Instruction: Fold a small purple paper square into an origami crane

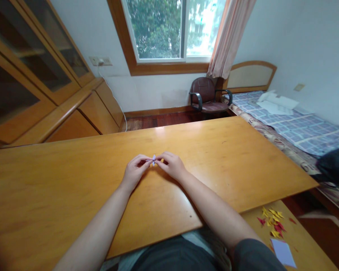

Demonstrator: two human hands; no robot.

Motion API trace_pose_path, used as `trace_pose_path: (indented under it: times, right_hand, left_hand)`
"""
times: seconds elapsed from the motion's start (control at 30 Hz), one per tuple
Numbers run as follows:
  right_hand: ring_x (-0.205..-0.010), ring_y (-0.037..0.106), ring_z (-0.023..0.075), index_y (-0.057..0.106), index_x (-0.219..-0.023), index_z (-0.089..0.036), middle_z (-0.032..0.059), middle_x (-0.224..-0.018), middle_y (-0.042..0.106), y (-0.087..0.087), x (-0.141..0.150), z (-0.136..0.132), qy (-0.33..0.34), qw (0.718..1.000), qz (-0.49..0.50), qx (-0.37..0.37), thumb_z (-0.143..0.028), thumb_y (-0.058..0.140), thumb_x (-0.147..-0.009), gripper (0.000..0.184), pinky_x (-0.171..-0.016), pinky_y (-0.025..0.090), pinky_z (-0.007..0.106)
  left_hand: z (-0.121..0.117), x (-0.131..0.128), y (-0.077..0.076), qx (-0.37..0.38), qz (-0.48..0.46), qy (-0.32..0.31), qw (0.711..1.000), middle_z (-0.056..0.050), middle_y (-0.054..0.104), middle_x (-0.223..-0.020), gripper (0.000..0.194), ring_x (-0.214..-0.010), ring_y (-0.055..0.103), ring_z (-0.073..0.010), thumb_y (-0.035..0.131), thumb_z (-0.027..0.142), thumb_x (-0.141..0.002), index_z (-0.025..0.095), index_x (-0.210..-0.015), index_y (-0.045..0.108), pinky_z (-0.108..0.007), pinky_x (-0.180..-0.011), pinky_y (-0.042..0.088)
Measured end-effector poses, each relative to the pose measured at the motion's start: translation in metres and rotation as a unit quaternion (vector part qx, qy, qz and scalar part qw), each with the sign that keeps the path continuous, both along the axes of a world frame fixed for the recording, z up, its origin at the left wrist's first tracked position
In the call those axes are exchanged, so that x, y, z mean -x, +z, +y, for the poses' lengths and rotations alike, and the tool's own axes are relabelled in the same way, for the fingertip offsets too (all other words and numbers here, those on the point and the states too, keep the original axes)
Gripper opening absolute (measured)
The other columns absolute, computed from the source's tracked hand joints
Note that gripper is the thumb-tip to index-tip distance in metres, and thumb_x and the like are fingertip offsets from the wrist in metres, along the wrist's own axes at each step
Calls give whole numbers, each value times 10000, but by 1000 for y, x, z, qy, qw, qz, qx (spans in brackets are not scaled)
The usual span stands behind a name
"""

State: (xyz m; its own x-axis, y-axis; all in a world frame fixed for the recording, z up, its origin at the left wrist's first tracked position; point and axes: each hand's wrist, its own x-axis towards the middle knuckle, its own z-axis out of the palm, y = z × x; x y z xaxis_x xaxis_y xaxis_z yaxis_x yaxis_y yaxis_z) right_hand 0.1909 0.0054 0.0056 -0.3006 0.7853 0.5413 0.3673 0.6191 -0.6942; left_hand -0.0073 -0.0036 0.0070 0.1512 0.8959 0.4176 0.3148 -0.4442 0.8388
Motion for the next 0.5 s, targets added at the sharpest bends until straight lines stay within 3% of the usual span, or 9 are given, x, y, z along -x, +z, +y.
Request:
trace_pose_path:
  times: [0.5]
  right_hand:
    - [-644,579,129,698,-895,-214,21,-803,687,-3,0,0,-6,1000,8,8,-284,631,-915,99,-634,476,245]
  left_hand:
    - [-2,-1,6,-25,-13,1,1000,-38,676,-858,156,-796,622,-162,656,351,-890,210,-870,722,-269,-712,488]
